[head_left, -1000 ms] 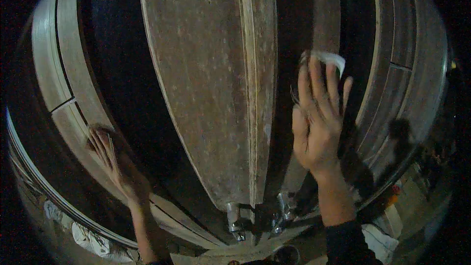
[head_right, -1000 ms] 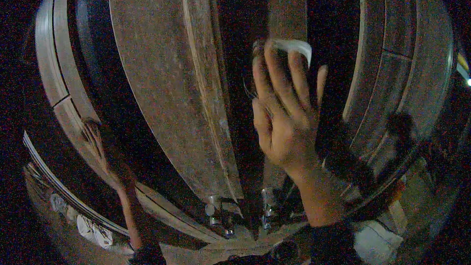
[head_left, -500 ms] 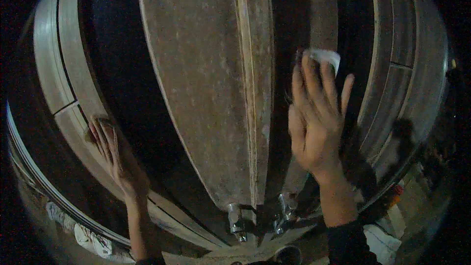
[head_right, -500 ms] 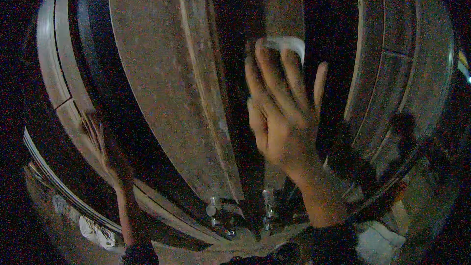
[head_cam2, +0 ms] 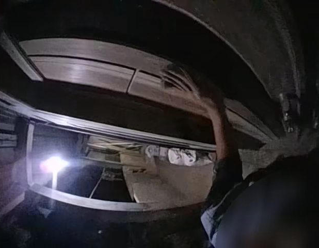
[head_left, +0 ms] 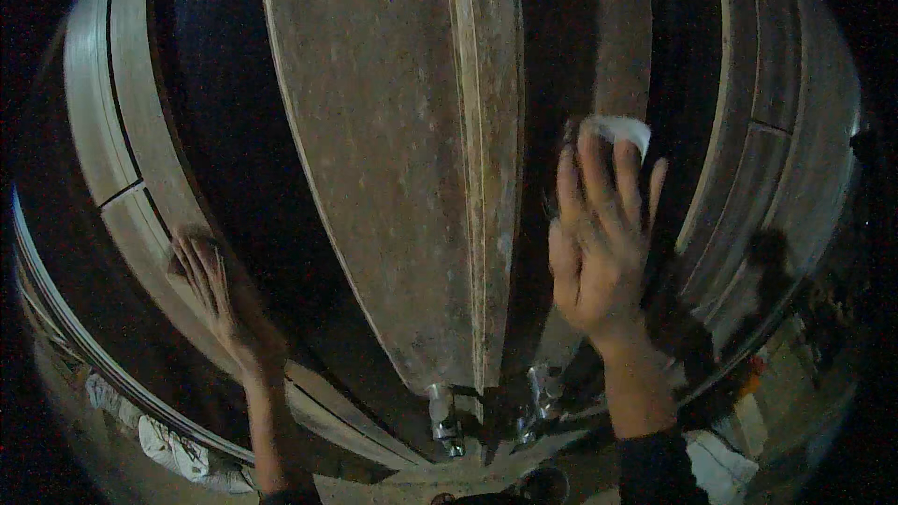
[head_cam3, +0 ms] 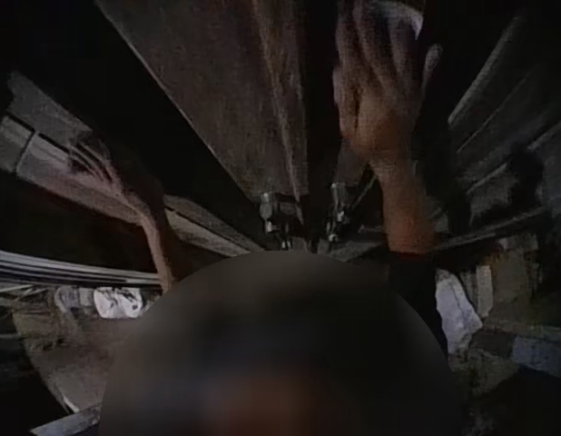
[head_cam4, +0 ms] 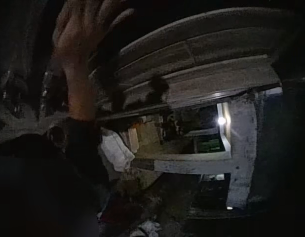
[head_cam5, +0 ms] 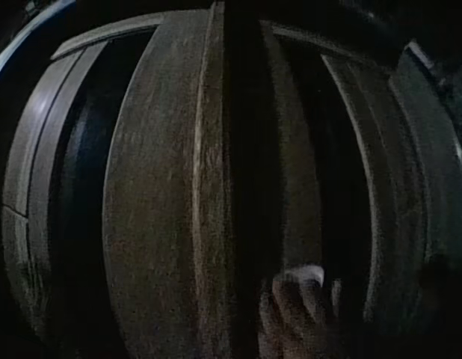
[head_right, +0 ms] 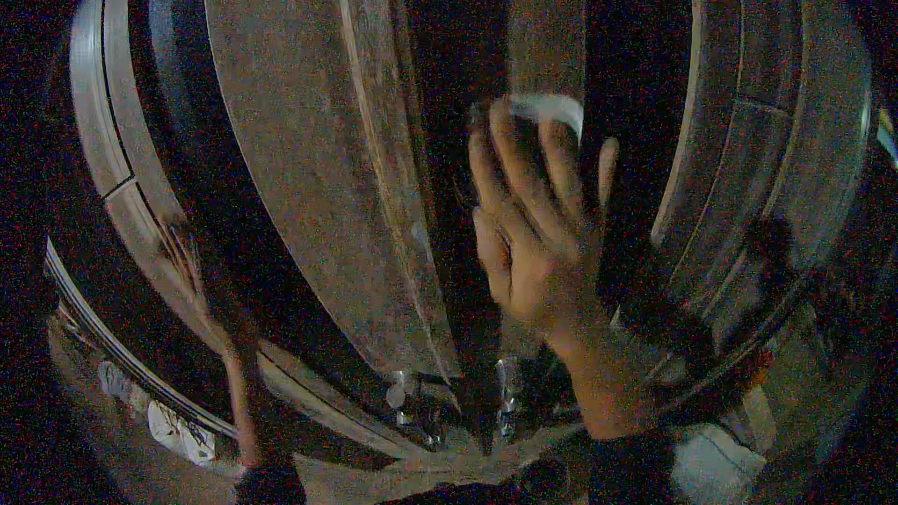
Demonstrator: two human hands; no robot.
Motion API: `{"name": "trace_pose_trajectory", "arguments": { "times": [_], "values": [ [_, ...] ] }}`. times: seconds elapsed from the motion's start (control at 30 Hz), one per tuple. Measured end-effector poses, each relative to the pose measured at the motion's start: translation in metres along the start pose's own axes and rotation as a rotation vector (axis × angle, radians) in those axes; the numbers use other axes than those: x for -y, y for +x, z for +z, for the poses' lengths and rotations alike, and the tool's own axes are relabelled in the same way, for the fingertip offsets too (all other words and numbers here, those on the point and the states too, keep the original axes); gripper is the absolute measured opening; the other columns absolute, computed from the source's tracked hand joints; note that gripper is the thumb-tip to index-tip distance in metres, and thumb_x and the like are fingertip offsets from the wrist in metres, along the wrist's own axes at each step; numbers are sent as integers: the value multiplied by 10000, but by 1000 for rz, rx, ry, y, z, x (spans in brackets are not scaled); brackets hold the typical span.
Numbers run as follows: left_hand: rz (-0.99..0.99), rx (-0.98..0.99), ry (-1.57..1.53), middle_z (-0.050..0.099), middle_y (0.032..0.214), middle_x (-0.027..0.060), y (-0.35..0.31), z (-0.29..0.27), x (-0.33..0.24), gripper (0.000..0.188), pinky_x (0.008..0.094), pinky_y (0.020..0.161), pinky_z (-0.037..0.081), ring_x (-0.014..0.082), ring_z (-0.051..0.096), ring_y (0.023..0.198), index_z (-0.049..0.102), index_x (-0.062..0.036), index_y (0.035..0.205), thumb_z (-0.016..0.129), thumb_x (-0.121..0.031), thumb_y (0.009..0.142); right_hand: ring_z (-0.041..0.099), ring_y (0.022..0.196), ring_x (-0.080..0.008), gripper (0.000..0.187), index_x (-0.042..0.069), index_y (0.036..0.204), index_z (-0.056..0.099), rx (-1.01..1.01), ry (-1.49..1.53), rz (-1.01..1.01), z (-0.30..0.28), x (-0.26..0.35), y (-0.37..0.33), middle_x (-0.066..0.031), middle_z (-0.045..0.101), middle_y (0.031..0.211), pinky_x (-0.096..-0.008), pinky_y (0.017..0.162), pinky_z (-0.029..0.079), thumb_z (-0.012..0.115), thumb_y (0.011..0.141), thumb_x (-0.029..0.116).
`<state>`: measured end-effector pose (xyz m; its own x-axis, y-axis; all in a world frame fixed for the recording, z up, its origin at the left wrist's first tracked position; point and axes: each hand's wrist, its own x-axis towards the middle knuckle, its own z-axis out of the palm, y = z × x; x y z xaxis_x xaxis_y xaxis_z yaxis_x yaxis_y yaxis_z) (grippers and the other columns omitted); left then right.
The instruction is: The person sands the surface of several wooden planks using sandpaper held in both hands. They move the sandpaper back and forth along the grain of the wood, covering different sections of the planks.
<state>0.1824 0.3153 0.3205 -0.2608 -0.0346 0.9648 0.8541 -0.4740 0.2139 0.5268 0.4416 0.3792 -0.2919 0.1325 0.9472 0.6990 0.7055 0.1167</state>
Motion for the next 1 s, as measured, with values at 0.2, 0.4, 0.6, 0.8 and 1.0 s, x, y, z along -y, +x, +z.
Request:
{"name": "trace_pose_trajectory", "arguments": {
  "times": [0.2,0.4,0.6,0.8,1.0],
  "values": [
    [357,200,755,317,1518,258,-62,-23,3,453,500,1186,127,404,226,1447,399,71,1415,434,-123,1007,274,1439,-334,373,135,1269,636,-69,93,-93,15,16,-57,-49,465,1475,-675,1131,10,462,973,282],
    [368,60,619,292,1547,209,33,-3,1,443,469,1189,151,360,207,1463,412,61,1413,380,-157,1029,245,1449,-384,469,-17,1364,507,-14,-178,-28,-1,-9,22,-170,395,1506,-612,1154,19,420,956,197],
    [283,212,796,258,1559,211,-88,-17,2,445,511,1183,158,361,190,1466,372,49,1439,359,-113,1026,310,1426,-320,367,134,1211,668,25,12,-138,10,9,-60,-46,546,1399,-670,1137,19,505,942,322],
    [298,111,577,342,1512,244,-19,-14,8,440,476,1184,155,390,277,1432,389,47,1432,380,-100,1017,281,1441,-340,417,70,1334,556,-98,1,-81,6,-9,-4,-103,463,1469,-640,1144,26,424,982,252],
    [262,174,683,325,1507,277,-59,-17,-4,451,516,1173,174,400,255,1439,384,48,1433,403,-74,998,326,1409,-388,475,50,1409,467,-95,-33,-382,-2,22,-27,-155,479,1445,-682,1111,135,342,1009,273]
  ]
}}
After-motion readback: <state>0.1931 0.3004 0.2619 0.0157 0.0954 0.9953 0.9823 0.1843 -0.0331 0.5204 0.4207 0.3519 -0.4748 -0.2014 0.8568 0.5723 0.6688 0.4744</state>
